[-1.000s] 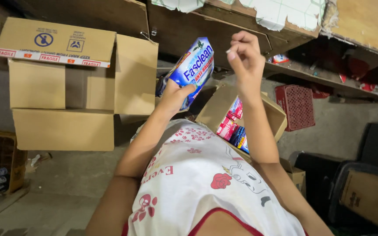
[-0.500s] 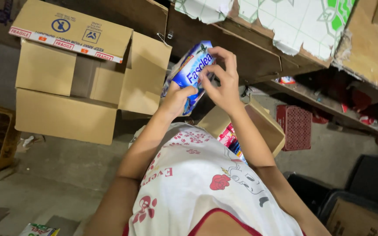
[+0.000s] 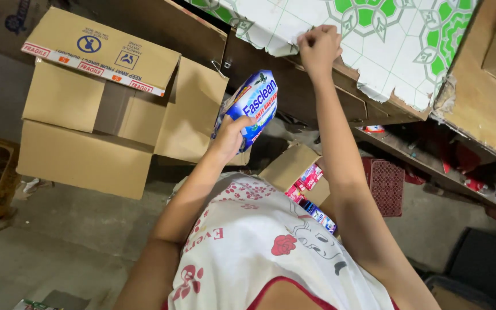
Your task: The person sits on the floor and opens multipack bags of Fasclean anti-bacterial detergent powder, tearing each multipack apart and placing the individual sachets into a cardboard box, occasionally reaching up to set items on a nearby surface.
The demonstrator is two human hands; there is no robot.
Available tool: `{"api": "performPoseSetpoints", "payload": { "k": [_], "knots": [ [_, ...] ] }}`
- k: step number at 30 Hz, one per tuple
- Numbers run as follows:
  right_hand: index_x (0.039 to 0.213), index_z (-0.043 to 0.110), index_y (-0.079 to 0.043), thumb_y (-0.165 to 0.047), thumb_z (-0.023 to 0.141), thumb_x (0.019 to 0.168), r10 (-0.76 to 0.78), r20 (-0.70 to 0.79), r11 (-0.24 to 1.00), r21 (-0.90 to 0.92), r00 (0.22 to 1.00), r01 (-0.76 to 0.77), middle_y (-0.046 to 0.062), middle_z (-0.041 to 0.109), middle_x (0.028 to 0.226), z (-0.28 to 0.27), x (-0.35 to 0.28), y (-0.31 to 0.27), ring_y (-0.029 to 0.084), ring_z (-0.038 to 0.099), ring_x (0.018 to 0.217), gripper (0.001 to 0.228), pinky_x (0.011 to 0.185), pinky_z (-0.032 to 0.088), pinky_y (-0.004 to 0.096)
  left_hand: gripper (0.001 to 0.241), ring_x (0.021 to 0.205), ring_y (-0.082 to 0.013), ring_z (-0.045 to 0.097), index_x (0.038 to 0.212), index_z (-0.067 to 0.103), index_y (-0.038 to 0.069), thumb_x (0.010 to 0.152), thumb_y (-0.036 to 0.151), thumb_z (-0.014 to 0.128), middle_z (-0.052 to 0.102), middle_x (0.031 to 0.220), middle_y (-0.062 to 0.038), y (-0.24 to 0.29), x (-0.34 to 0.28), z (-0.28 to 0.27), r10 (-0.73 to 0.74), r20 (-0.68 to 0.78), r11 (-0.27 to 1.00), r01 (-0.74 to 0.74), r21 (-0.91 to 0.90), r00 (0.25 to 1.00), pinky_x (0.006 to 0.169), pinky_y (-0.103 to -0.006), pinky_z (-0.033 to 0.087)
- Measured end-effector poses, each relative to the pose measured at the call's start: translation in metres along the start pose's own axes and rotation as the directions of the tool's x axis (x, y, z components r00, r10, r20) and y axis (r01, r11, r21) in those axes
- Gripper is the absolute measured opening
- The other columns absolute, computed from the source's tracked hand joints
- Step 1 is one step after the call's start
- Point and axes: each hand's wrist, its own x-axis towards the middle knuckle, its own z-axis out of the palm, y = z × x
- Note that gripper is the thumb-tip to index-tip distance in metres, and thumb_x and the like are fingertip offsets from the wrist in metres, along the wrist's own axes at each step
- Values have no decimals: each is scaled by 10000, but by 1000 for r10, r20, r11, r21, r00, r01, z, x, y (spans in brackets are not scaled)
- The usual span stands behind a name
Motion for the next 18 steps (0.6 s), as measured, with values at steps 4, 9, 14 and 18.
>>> {"api": "performPoseSetpoints", "payload": {
  "k": [4,9,14,18],
  "knots": [
    [786,813,-129,-293,846,779,65,74,990,-133,995,-55,103,593,1127,-11,7,-25,340,479,1125,167,909,306,552,609,1236,-252,620,1422,521,-72,835,37,642,647,1341,-178,4,0,0,43,25,999,-43,-18,999,1096,-373,467],
    [746,781,-30,-462,949,544,-57,49,847,-526,997,74,208,660,1062,1,32,-20,470,523,1151,506,912,299,656,643,1188,-267,637,1429,503,-61,811,45,643,654,1301,-181,10,-6,2,11,10,999,-11,-35,1000,1021,-405,503],
    [815,788,-63,-503,961,608,70,110,888,-459,991,-12,164,677,1087,-19,32,-17,400,540,1127,516,983,305,606,690,1226,-288,618,1484,452,-51,826,45,635,621,1360,-194,19,-13,-2,2,97,995,8,-103,995,1036,-414,503],
    [1044,780,-94,16,752,893,-152,-114,833,-549,982,66,74,660,1153,42,2,63,276,578,1082,189,990,338,500,757,1269,-302,583,1556,389,-19,842,21,638,568,1426,-206,19,-15,-17,34,126,985,-12,-171,991,1079,-433,477]
  ]
}}
